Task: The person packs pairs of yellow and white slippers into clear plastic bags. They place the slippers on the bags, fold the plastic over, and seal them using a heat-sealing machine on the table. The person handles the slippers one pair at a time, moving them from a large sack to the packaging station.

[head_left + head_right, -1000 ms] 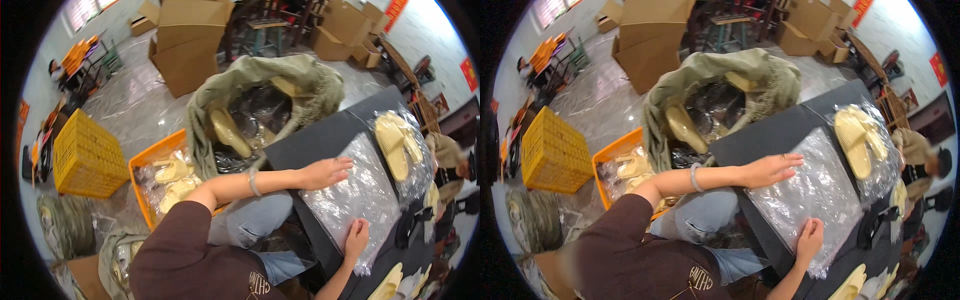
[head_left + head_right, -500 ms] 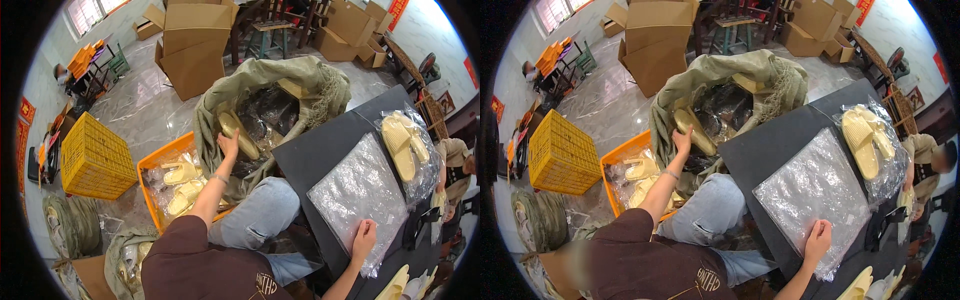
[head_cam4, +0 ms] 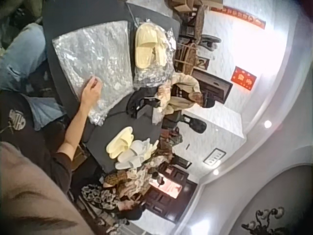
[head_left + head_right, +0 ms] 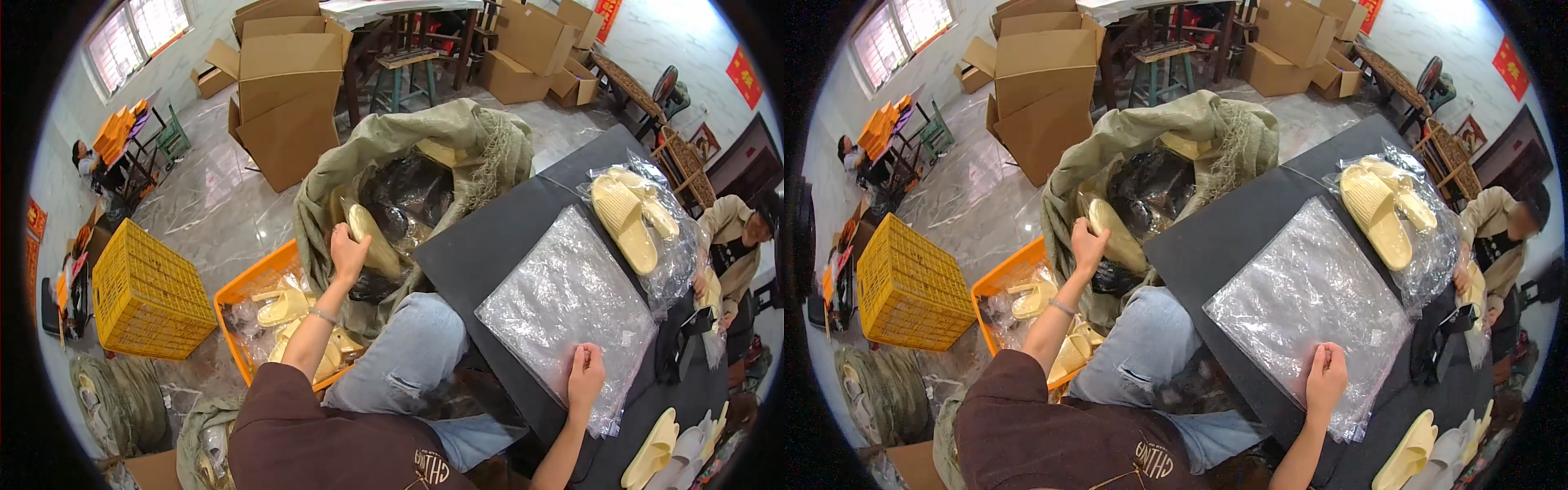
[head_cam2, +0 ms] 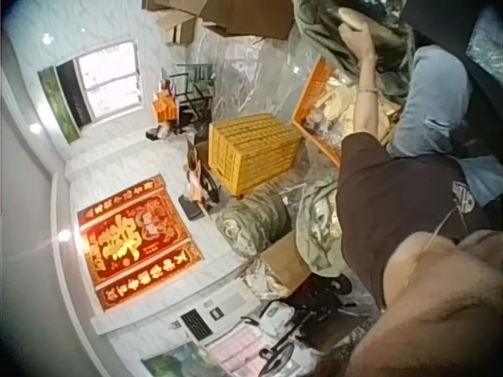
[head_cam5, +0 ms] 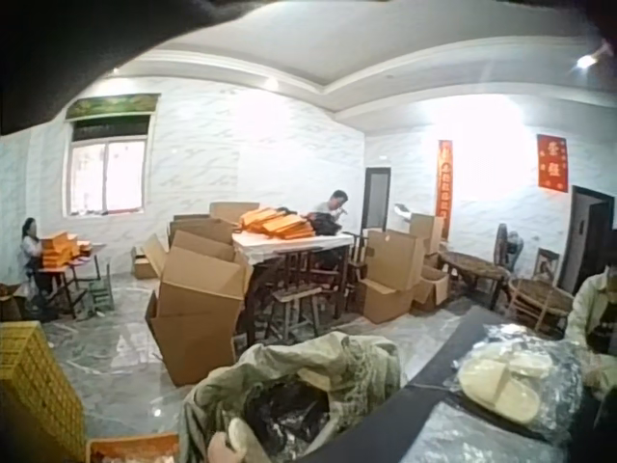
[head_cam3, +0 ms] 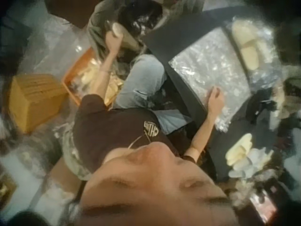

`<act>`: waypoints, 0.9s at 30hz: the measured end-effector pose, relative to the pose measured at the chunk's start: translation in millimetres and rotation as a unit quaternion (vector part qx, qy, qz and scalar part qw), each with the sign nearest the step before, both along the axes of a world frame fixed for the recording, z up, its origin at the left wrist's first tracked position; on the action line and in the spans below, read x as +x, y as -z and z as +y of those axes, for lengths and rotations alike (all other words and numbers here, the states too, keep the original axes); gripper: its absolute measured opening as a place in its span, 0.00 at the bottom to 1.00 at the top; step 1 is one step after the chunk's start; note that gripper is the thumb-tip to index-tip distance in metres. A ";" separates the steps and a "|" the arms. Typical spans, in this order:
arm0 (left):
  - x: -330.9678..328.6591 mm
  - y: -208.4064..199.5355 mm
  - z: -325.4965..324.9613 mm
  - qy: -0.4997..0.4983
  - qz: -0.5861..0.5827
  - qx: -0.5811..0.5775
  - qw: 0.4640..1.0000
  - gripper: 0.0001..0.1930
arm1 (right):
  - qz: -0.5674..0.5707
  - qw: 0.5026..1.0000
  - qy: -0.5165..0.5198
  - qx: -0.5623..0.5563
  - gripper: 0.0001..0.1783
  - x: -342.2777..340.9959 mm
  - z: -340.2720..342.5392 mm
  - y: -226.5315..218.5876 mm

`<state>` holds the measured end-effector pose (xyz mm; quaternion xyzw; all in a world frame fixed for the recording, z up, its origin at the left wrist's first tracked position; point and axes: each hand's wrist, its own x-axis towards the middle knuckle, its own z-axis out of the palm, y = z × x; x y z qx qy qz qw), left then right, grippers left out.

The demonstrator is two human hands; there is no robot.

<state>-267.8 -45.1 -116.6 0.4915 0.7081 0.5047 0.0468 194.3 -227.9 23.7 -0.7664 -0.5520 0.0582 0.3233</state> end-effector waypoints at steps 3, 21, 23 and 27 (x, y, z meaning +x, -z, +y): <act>11.1 -52.2 -3.4 0.019 0.028 0.109 0.993 0.18 | 0.019 1.000 -0.007 0.005 0.07 0.5 -0.5 -0.1; 94.8 -354.0 -77.9 0.143 -0.139 0.520 0.831 0.08 | -0.033 0.968 -0.204 0.146 0.58 -45.6 -12.6 -66.0; 108.2 -367.8 -81.3 0.117 -0.098 0.544 0.825 0.11 | 0.029 0.972 -0.202 0.114 0.62 -57.0 -6.8 -78.6; 112.3 -409.4 -94.3 0.138 0.033 0.542 0.828 0.17 | 0.011 0.949 -0.246 0.198 0.69 -73.8 15.3 -90.5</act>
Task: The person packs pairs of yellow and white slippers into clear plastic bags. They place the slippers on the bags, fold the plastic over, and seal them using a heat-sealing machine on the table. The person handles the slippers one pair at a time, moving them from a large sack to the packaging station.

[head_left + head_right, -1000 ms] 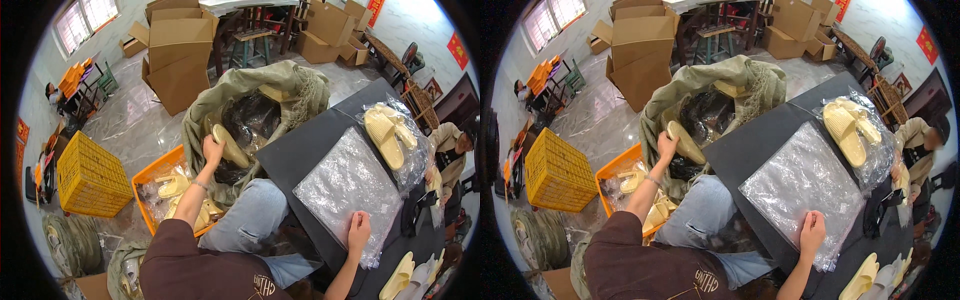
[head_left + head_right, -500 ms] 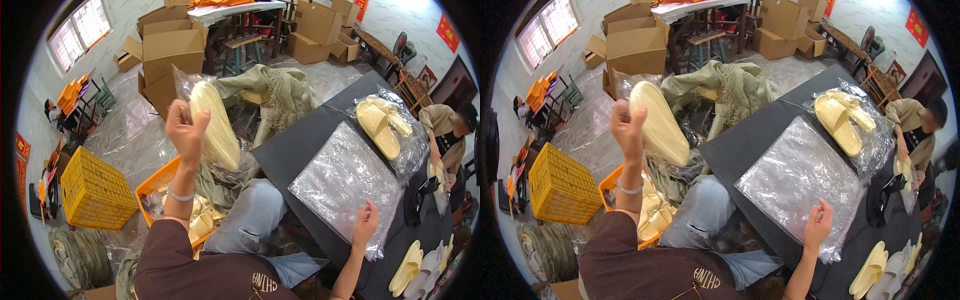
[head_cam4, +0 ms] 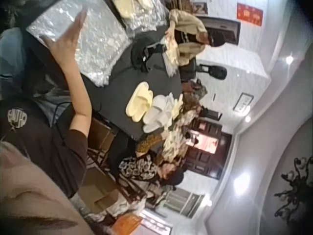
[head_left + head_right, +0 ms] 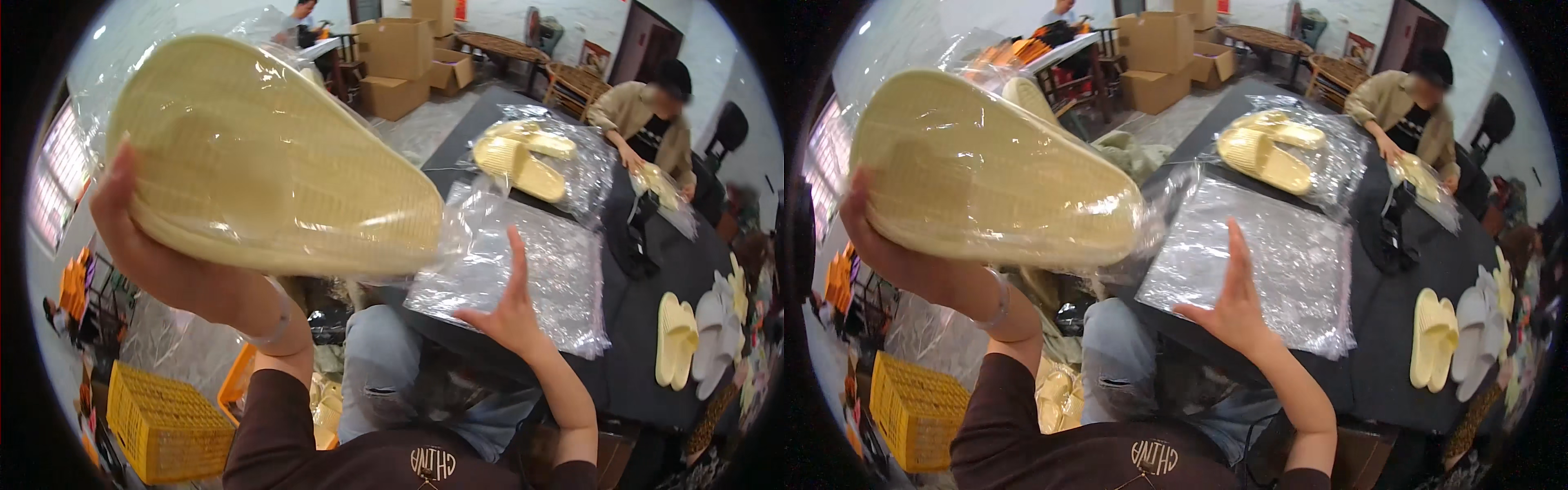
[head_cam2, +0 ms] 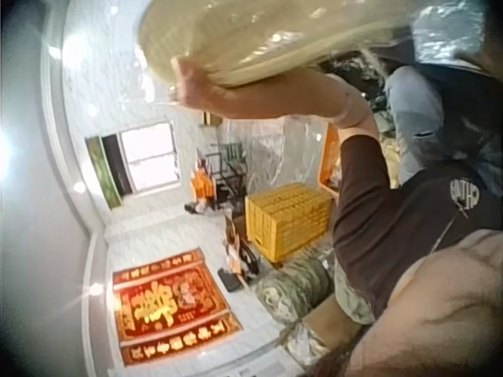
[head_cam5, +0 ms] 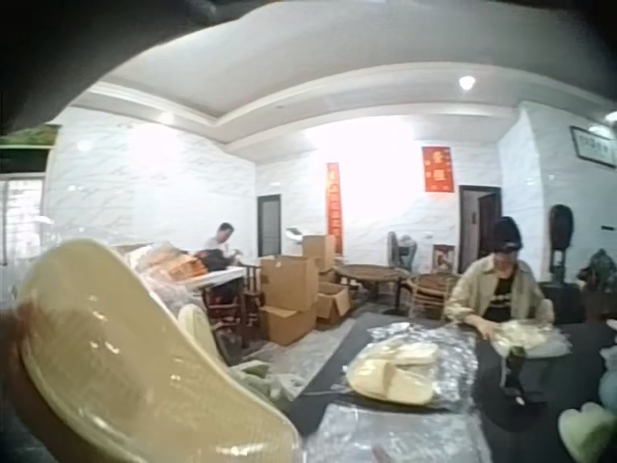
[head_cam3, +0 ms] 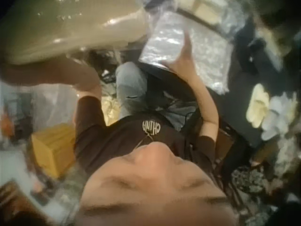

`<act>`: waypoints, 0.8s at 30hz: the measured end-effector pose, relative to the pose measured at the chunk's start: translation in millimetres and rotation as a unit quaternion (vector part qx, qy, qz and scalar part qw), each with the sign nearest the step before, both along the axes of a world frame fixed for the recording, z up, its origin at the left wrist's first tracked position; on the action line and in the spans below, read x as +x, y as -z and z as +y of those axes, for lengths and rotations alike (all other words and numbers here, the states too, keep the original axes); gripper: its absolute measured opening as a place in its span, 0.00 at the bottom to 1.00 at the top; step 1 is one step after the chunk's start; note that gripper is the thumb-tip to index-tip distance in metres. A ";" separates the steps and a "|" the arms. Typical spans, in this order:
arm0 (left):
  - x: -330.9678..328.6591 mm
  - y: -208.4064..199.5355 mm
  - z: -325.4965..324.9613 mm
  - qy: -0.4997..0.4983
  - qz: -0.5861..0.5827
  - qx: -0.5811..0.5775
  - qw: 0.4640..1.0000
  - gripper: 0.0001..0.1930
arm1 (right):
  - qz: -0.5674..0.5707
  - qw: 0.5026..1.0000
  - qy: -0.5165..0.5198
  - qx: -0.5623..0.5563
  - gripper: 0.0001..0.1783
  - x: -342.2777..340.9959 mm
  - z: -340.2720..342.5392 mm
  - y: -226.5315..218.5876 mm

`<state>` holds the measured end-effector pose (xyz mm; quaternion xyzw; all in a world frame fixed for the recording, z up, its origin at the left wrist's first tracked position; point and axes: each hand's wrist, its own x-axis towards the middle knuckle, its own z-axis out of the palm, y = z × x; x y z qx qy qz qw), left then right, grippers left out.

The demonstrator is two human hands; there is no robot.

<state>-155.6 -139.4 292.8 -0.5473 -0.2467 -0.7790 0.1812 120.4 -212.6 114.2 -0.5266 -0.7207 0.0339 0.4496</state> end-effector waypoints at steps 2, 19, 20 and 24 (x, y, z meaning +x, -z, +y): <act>15.3 -11.5 4.7 0.070 0.060 0.027 0.995 0.19 | 0.018 0.999 0.026 0.033 0.70 -13.6 17.6 -16.1; 198.5 14.3 90.9 0.508 -0.287 -0.601 0.547 0.11 | 0.684 0.702 -0.102 -0.170 0.21 90.4 -49.2 -31.7; 205.7 32.0 98.3 0.505 -0.226 -0.632 0.542 0.12 | 0.667 0.715 -0.101 -0.182 0.20 115.3 -46.7 -11.0; 215.9 88.2 99.1 0.498 -0.109 -0.667 0.544 0.07 | 0.693 0.683 -0.032 -0.228 0.17 190.2 -34.2 49.1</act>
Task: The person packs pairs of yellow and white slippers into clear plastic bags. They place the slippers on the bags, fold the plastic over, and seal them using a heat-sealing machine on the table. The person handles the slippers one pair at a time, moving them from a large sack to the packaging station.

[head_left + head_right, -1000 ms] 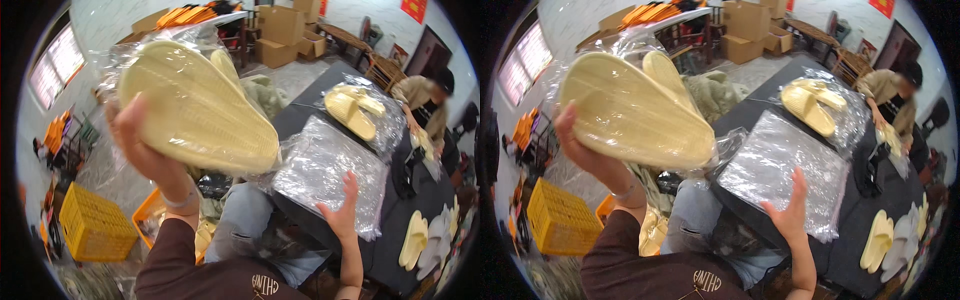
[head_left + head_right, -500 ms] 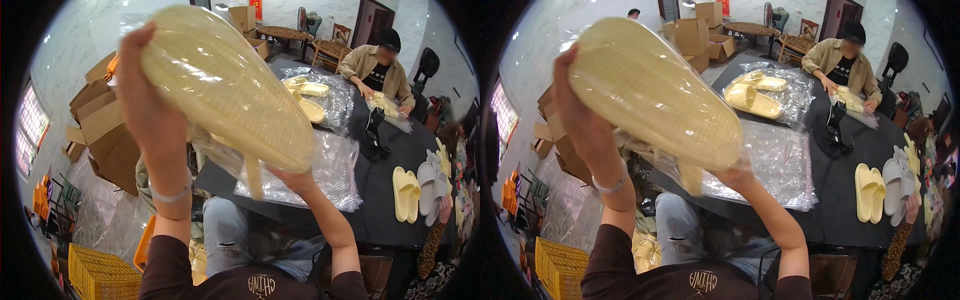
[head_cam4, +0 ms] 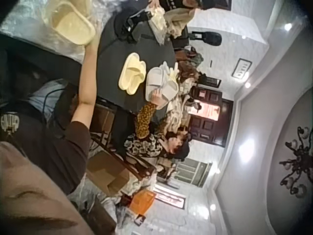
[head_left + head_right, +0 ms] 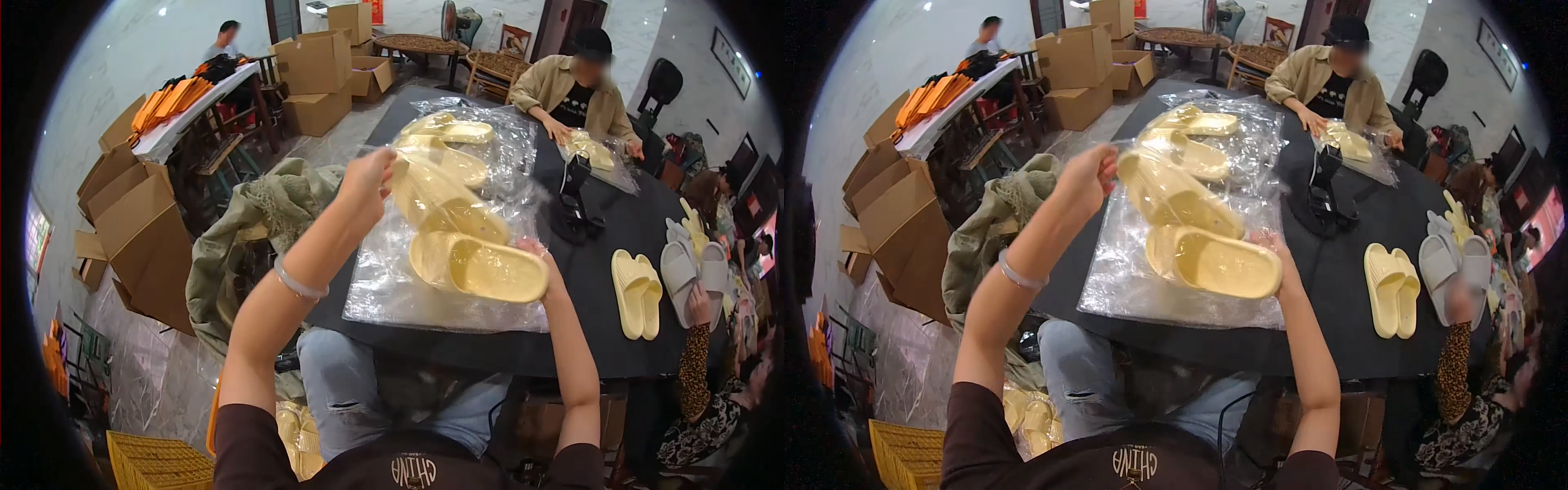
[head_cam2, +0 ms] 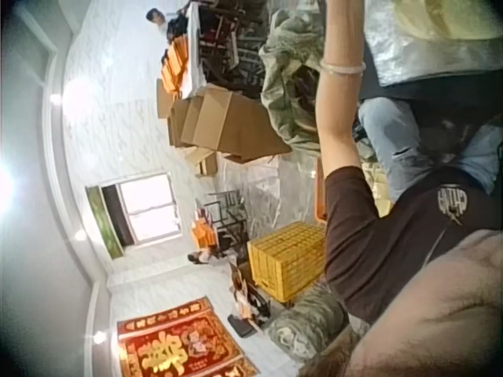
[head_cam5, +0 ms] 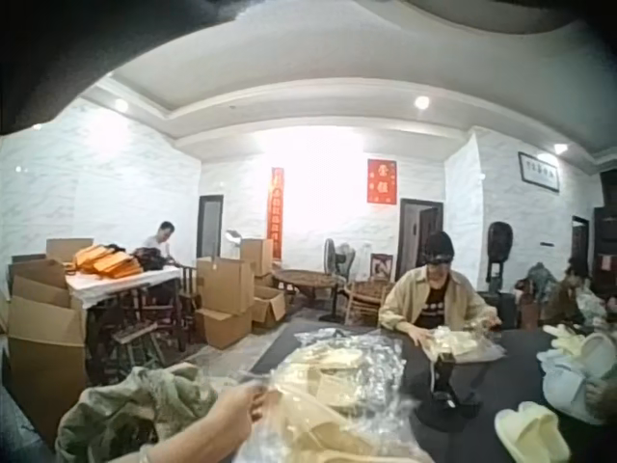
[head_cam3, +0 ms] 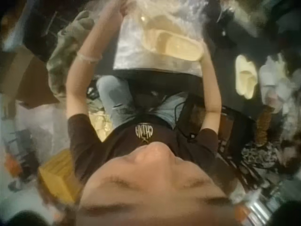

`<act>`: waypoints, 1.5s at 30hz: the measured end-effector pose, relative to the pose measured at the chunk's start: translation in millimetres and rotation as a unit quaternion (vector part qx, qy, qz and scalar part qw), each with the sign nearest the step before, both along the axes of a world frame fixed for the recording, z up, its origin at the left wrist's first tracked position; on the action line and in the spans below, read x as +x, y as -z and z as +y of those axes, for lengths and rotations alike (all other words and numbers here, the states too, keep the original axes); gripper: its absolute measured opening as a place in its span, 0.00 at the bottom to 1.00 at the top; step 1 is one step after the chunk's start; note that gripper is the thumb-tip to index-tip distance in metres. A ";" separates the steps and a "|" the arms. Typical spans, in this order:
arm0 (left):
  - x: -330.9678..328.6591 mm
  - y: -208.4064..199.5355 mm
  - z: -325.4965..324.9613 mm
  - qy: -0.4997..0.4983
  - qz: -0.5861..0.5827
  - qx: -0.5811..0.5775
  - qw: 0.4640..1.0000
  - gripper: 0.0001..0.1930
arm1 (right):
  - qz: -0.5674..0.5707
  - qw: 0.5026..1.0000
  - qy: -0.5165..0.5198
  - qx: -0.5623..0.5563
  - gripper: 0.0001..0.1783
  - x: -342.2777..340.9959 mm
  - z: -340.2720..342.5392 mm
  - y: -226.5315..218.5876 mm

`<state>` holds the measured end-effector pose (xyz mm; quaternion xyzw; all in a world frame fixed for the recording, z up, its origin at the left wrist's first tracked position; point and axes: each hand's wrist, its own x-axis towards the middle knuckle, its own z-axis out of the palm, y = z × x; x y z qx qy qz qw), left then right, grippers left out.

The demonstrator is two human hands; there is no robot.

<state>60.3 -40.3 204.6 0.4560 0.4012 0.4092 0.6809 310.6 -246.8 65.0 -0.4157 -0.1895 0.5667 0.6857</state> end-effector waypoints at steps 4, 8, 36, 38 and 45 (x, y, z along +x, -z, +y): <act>-10.0 106.3 -3.1 -0.030 0.110 0.151 0.982 0.20 | -0.263 0.937 0.209 -0.096 0.16 36.8 -0.3 51.6; -36.8 173.7 -13.8 -0.042 0.370 0.338 0.864 0.24 | -0.234 0.954 0.146 -0.114 0.12 50.3 2.0 40.5; -121.5 155.0 -72.2 0.022 0.408 0.461 0.788 0.16 | -0.780 0.564 0.069 -0.262 0.27 53.4 -5.7 -1.6; -116.2 152.2 -76.3 0.029 0.415 0.515 0.750 0.19 | -0.693 0.666 -0.047 -0.273 0.25 56.4 -6.3 -8.4; -117.2 175.5 -95.5 0.217 0.509 0.526 0.645 0.36 | -0.242 0.946 -0.062 -0.208 0.29 21.8 2.9 -21.0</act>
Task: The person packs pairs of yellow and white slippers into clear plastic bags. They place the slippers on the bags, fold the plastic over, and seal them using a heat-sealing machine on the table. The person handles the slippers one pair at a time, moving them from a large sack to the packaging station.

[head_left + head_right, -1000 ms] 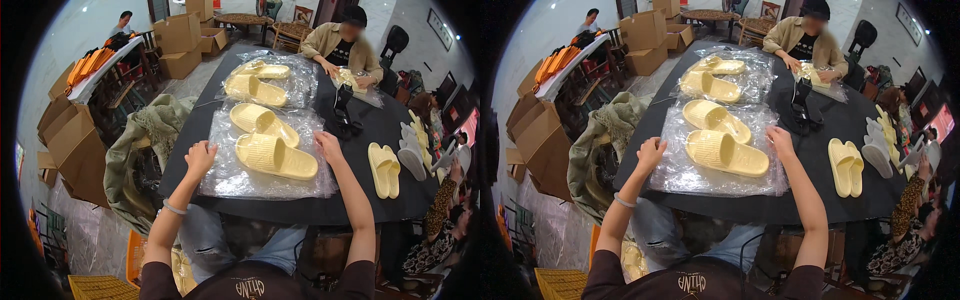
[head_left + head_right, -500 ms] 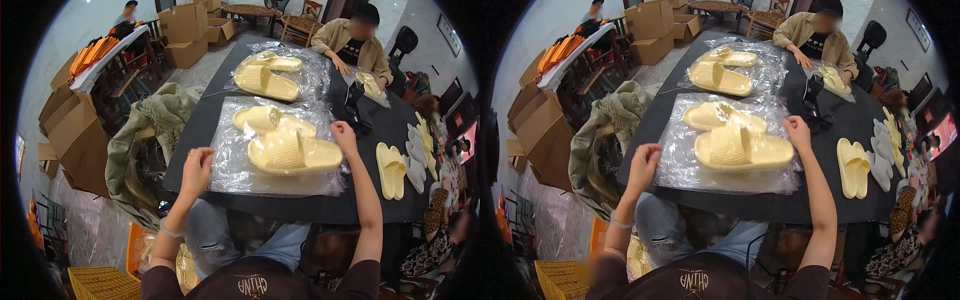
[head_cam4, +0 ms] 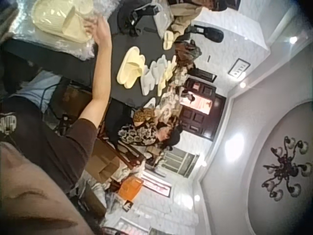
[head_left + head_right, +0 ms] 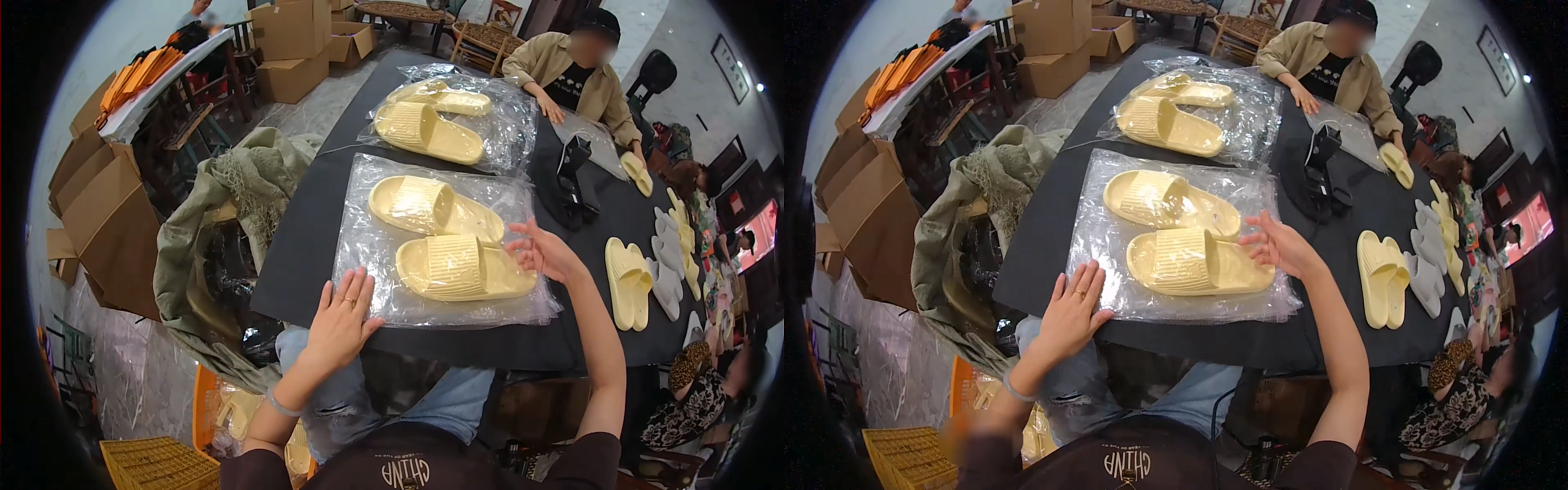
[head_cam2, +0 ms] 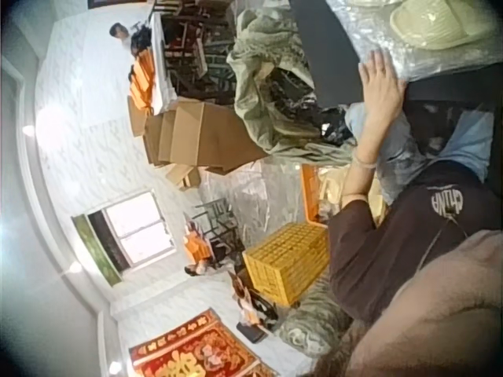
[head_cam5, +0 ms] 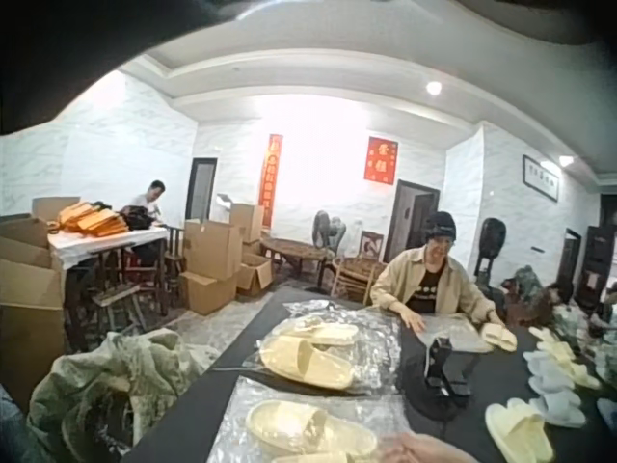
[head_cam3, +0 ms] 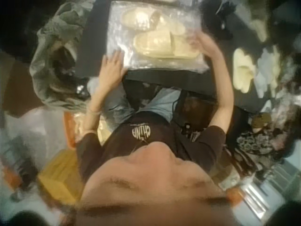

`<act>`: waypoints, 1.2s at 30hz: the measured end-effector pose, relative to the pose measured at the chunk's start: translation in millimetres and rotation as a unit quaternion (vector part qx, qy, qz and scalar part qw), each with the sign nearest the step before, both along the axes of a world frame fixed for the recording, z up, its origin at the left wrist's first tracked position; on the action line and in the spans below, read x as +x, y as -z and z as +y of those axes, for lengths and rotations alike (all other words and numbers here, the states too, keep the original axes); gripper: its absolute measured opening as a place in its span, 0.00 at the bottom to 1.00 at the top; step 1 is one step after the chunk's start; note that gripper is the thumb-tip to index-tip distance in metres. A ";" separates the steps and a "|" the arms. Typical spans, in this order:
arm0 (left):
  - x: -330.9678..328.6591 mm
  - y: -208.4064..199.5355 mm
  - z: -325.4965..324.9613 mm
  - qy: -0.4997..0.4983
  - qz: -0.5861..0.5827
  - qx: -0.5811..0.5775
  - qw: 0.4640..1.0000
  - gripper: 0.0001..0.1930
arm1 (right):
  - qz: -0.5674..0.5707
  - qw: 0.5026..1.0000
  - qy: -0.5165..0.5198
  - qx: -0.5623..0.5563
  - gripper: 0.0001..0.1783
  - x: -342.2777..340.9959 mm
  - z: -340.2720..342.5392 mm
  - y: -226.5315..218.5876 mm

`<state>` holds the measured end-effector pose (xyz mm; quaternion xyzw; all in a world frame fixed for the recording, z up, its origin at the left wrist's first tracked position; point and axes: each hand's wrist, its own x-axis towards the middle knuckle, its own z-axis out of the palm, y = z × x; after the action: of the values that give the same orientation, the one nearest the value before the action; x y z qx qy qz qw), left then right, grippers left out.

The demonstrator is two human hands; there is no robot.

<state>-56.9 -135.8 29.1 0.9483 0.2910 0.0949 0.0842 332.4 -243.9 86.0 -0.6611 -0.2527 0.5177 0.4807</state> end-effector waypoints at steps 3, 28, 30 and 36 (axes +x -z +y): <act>2.1 1.4 0.6 0.008 0.017 -0.003 1.000 0.35 | -0.085 0.995 0.019 -0.042 0.29 9.2 1.6 18.3; -3.6 -3.4 -0.7 0.004 0.008 -0.001 1.000 0.46 | -0.449 0.874 -0.148 0.114 0.18 9.2 15.1 26.0; -3.6 -3.1 0.0 0.004 0.005 -0.001 1.000 0.46 | -0.721 0.620 -0.229 0.211 0.21 -13.7 18.8 8.9; -5.6 -1.7 -0.4 0.005 0.000 0.010 1.000 0.46 | -0.691 0.632 -0.296 0.188 0.32 -31.7 44.9 -0.6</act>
<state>-62.5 -136.2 30.8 0.9506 0.2849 0.0977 0.0754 300.7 -199.0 86.6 -0.6104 -0.7850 -0.0344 0.1003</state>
